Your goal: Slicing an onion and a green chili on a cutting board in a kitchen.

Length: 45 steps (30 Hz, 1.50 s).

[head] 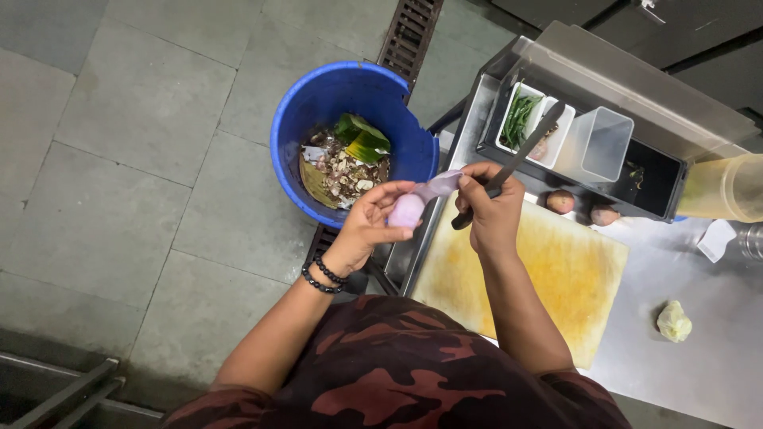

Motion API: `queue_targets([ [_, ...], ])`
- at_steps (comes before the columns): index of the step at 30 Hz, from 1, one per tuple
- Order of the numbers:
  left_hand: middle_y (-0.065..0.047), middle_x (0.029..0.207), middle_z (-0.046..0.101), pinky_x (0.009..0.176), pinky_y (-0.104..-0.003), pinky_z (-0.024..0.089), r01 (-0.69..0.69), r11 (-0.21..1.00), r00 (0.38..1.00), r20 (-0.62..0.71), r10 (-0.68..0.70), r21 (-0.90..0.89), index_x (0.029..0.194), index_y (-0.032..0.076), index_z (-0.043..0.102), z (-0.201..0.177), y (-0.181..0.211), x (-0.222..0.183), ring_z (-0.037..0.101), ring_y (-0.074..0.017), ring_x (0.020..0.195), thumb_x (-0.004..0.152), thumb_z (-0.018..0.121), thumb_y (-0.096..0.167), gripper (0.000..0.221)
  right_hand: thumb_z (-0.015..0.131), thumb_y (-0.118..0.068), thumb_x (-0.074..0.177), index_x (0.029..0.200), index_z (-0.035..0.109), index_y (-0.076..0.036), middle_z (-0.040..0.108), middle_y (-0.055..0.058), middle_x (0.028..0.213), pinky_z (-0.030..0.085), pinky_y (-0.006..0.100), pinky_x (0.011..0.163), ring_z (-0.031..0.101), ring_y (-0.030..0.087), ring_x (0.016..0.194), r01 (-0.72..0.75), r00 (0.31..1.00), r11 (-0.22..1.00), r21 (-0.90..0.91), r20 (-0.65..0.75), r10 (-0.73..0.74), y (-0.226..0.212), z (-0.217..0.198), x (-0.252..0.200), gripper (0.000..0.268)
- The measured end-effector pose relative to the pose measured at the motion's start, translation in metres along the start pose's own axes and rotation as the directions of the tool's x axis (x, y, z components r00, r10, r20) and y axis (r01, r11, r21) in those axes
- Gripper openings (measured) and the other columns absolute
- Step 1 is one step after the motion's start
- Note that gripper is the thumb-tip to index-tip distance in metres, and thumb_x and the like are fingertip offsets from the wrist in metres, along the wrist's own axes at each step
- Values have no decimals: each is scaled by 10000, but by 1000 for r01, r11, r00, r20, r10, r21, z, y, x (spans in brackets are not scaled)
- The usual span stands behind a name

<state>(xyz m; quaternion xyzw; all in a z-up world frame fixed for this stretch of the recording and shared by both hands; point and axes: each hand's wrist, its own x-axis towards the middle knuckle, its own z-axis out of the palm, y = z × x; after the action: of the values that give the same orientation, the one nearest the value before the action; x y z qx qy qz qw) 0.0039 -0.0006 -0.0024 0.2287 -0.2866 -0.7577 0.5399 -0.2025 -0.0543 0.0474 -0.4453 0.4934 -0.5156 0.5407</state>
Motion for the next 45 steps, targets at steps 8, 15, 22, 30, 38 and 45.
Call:
queue_targets([
  [8,-147,1391,585,1078,-443,535,2,959,1000,-24,-9,-284,1486,36,460,-5,-6,0,601,-276,1293,957,698,316,644,636,17,970,973,659,35,595,28,723,439,253,532,532,93,565,53,998,997,59,-29,-51,-5,4,12,29],
  [15,-127,1318,624,1075,-474,551,-154,847,960,-279,7,-509,1386,50,504,-24,-31,10,586,-275,1304,947,457,730,810,656,-4,986,985,650,22,602,36,754,442,265,535,534,99,581,109,992,987,116,-78,-100,-2,6,22,26],
  [22,-89,1212,658,925,-405,533,-138,977,941,-328,79,-161,1359,61,585,-69,-36,-5,617,-205,1083,915,747,527,664,810,-93,969,1381,464,35,689,67,880,524,269,628,652,119,728,376,923,766,-522,133,-362,3,26,74,553],
  [30,-123,1118,708,956,-389,526,-16,410,945,-120,304,912,1184,81,671,-21,-34,-23,680,-291,1062,572,993,342,739,673,-65,928,1443,318,-17,717,87,945,585,280,665,693,142,754,8,944,901,-433,301,136,56,-86,18,627],
  [38,-116,1147,703,972,-426,489,-160,322,986,163,19,933,1198,84,654,53,-143,26,613,-313,1079,514,986,396,821,699,-131,965,974,629,18,612,100,623,397,304,398,530,151,433,-460,870,844,-275,-333,365,48,-193,-131,165],
  [45,-94,1212,707,974,-414,491,-111,373,992,123,-10,921,1334,62,590,115,-263,90,568,-331,1070,491,939,189,921,609,-182,966,926,570,-71,561,71,558,421,312,357,539,152,398,-553,708,825,-119,-588,390,64,-230,-202,124],
])
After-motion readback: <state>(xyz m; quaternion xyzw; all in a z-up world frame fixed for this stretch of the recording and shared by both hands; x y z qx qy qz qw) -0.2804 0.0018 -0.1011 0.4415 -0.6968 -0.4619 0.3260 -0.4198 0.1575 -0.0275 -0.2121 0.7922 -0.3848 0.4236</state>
